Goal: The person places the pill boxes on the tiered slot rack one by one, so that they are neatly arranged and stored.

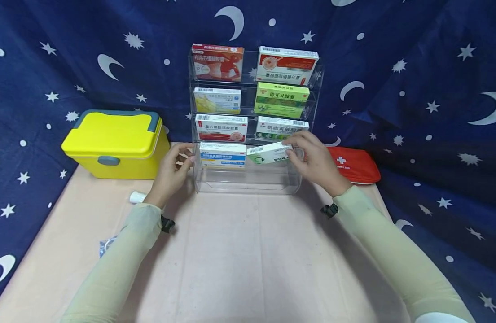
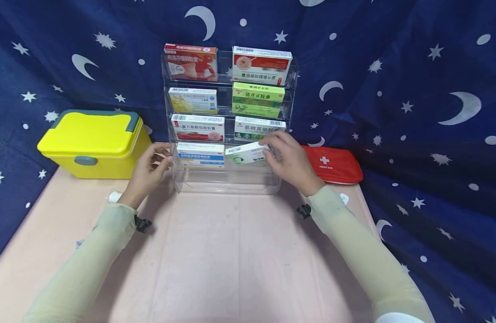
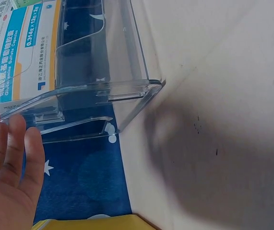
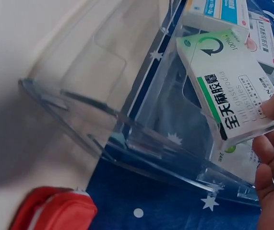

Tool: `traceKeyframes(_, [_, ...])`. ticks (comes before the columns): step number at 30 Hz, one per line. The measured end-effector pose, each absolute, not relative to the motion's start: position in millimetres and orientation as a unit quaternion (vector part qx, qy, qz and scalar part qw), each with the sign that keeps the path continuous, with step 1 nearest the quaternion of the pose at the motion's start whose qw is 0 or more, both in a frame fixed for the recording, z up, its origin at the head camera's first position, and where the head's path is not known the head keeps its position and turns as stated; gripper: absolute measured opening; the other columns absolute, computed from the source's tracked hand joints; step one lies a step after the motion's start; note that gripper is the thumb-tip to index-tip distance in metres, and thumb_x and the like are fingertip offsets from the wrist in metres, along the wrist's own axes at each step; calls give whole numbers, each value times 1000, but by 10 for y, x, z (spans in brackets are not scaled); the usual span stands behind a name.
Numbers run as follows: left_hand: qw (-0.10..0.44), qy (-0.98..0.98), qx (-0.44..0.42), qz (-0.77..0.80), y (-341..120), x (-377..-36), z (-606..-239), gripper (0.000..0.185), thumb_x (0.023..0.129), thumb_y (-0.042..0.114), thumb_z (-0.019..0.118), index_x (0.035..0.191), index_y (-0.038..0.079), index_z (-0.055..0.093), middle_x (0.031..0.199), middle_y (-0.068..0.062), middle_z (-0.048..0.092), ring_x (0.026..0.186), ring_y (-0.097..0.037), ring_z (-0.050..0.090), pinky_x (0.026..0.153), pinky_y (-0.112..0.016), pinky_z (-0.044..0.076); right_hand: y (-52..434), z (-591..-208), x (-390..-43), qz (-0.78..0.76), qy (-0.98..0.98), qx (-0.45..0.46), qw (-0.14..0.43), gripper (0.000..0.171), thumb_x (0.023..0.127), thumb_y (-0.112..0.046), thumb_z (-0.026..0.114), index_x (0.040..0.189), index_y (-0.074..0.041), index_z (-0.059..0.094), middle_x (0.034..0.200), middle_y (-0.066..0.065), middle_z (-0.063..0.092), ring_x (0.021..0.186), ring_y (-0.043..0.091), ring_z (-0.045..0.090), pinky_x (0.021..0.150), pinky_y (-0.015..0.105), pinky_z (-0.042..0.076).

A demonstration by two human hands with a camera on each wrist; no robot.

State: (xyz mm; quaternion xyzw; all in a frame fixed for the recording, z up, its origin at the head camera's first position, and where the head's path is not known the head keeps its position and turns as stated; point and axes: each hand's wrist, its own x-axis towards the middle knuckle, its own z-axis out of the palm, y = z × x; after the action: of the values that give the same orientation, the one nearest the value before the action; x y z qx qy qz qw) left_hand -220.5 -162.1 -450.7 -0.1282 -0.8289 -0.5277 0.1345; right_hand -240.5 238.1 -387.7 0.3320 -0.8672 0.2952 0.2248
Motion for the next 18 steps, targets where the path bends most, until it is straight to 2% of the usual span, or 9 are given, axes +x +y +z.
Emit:
traceKeyframes(4, [133,-831,-128,-525,-1618,-2205,-4503,33,102,11,62,135,15,58,108,-6,61,86,-20,60,72,-24,51,2399,-3879,-2441,253,-878,329,239,23,91,-7,72,113,-10,72,117,3,65,107,23,57,89,40,46])
traceKeyframes(9, [133,-829,-130,-527,-1620,-2211,-4497,33,102,11,62,135,15,58,108,-6,61,86,-19,60,72,-24,50,2450,-3884,-2425,209,-892,318,245,22,90,-10,74,113,-10,72,117,6,66,95,26,56,77,39,44])
traceKeyframes(18, [135,-828,-127,-530,-1631,-2210,-4514,33,102,9,62,135,14,58,107,-6,61,85,-19,60,72,-24,51,2460,-3893,-2367,174,-904,305,243,24,90,-12,75,114,-10,72,122,6,66,86,24,50,67,36,38])
